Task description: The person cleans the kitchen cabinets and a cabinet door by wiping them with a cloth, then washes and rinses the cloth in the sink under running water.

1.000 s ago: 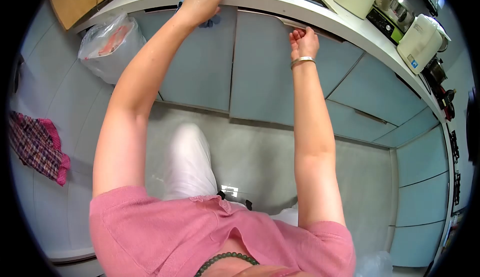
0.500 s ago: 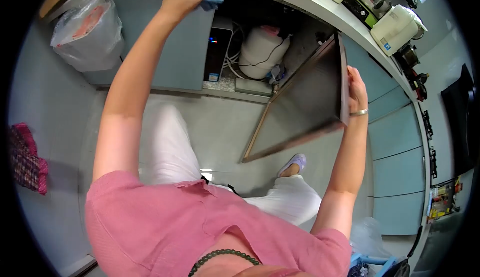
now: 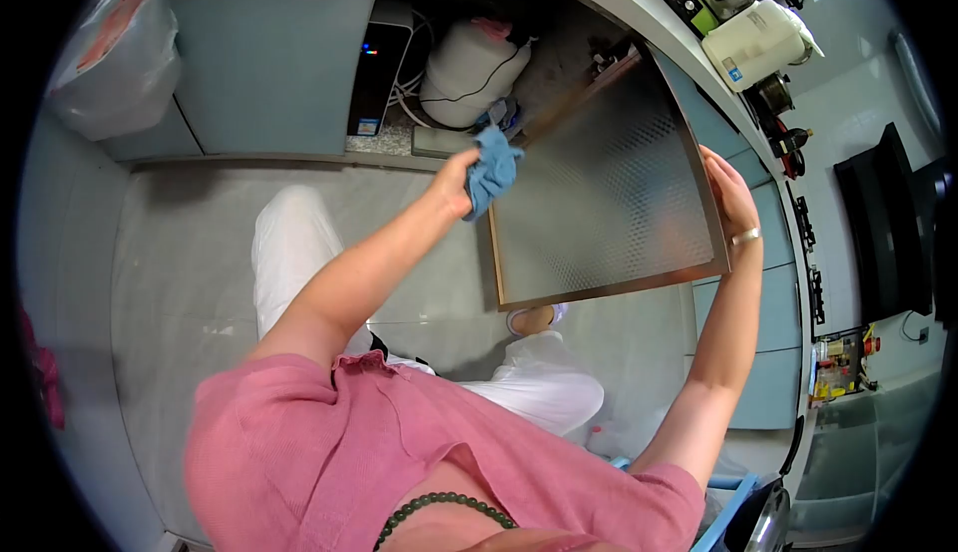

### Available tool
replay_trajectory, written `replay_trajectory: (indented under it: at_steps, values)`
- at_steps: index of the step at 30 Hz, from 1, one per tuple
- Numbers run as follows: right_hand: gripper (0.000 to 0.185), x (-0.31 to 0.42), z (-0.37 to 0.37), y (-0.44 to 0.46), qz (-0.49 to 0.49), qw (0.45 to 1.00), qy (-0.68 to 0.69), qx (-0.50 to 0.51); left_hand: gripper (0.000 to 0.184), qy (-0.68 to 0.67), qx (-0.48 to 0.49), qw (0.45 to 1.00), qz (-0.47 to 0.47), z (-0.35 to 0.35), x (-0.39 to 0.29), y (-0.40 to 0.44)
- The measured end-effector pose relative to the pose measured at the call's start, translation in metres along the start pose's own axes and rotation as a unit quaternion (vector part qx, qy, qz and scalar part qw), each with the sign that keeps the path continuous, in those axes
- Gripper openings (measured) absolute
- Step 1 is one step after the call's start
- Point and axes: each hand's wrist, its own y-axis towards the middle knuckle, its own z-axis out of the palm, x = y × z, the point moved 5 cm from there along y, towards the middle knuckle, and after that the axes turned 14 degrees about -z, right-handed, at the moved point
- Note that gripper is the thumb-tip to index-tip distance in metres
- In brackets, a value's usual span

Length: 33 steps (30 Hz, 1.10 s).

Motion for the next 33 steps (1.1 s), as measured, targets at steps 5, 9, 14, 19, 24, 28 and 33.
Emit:
replay_trajectory:
  at_steps: [5,9,14,19,24,28,33]
  values:
    - [0.041,0.034,0.008,-0.087,-0.064,0.990,-0.071,-0.103,0.035,0.085,0.054,0.993,0.068,0.033,0.034,0.023]
    - [0.041,0.013,0.013,-0.129,-0.149,0.952,-0.090,-0.252,0.034,0.382,0.139,0.855,0.321,0.163,0.069,0.002]
    - [0.038,-0.021,0.026,-0.137,-0.273,0.899,-0.021,-0.342,0.040,0.659,0.287,0.450,0.530,0.267,0.166,-0.008]
    - [0.033,-0.021,0.031,-0.133,-0.249,0.874,0.022,-0.417,0.036,0.676,0.303,0.366,0.563,0.267,0.158,0.043]
    - [0.037,0.001,0.044,-0.131,-0.223,0.867,-0.072,-0.440,0.029,0.724,0.139,0.383,0.556,0.267,0.050,0.111]
    - [0.035,0.003,0.046,-0.130,-0.227,0.871,-0.029,-0.434,0.027,0.773,0.044,0.358,0.522,0.273,-0.027,0.156]
    - [0.034,0.002,0.046,-0.129,-0.240,0.867,-0.027,-0.436,0.025,0.734,0.068,0.373,0.564,0.269,-0.026,0.164]
